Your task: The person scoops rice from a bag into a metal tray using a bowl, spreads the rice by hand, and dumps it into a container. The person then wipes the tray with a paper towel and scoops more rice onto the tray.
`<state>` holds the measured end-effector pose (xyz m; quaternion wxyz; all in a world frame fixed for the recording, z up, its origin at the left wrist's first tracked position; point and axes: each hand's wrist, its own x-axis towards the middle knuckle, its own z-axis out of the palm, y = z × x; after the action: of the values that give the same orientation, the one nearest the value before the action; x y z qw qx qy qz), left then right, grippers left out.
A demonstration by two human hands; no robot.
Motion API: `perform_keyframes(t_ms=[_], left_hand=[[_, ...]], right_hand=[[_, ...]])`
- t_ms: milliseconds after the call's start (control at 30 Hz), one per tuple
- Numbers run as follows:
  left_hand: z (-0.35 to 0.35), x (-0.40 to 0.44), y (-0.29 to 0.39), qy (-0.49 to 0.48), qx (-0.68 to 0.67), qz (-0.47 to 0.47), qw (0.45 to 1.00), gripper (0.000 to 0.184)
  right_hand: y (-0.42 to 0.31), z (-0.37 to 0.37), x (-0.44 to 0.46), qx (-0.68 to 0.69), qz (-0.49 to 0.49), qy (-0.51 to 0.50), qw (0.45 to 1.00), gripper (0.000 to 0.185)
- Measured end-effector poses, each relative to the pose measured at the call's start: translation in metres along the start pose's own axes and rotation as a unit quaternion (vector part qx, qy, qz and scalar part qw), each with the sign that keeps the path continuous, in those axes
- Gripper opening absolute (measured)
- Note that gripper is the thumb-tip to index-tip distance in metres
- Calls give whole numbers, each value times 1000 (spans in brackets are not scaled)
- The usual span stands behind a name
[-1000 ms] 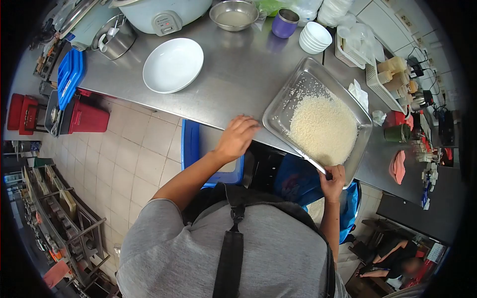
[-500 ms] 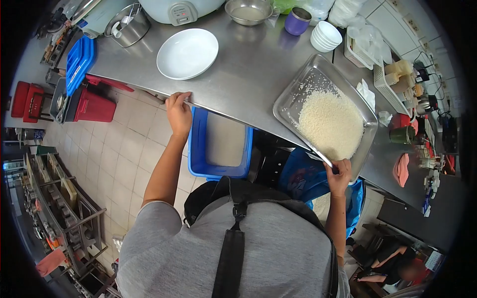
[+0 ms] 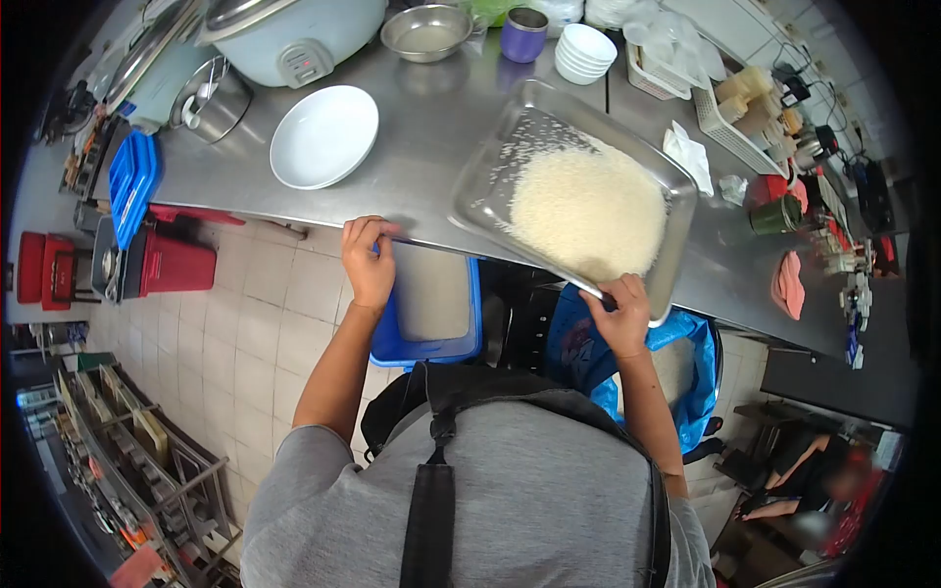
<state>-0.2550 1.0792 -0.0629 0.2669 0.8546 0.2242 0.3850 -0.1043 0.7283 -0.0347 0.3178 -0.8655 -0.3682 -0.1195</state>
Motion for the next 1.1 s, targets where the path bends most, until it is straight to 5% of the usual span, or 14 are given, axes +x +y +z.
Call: perform_keyframes(t_ms=[233,367,467,567,767,1100], left_hand=[[15,34,41,-67,-74,67,993,27],[24,53,42,-147,-62,108,981,26],[39,70,56,-191,-44,139,971,24],[71,78,77,-229,-31,200,952,26],[148,67,112,-359,44,352,863,45],[170,114,42,-379,193,315,848,53]], right_hand=[[-27,17,28,62,-47,-48,996,24],[0,-9,43,5,9,91,996,24],[64,-14,29,115,95,82,985,47],[104,-12,17,-24,-39,-79,996,71],[116,-13,21,55,-103,-150,982,109],[137,-4,23,-9,-194,-227,954,96]])
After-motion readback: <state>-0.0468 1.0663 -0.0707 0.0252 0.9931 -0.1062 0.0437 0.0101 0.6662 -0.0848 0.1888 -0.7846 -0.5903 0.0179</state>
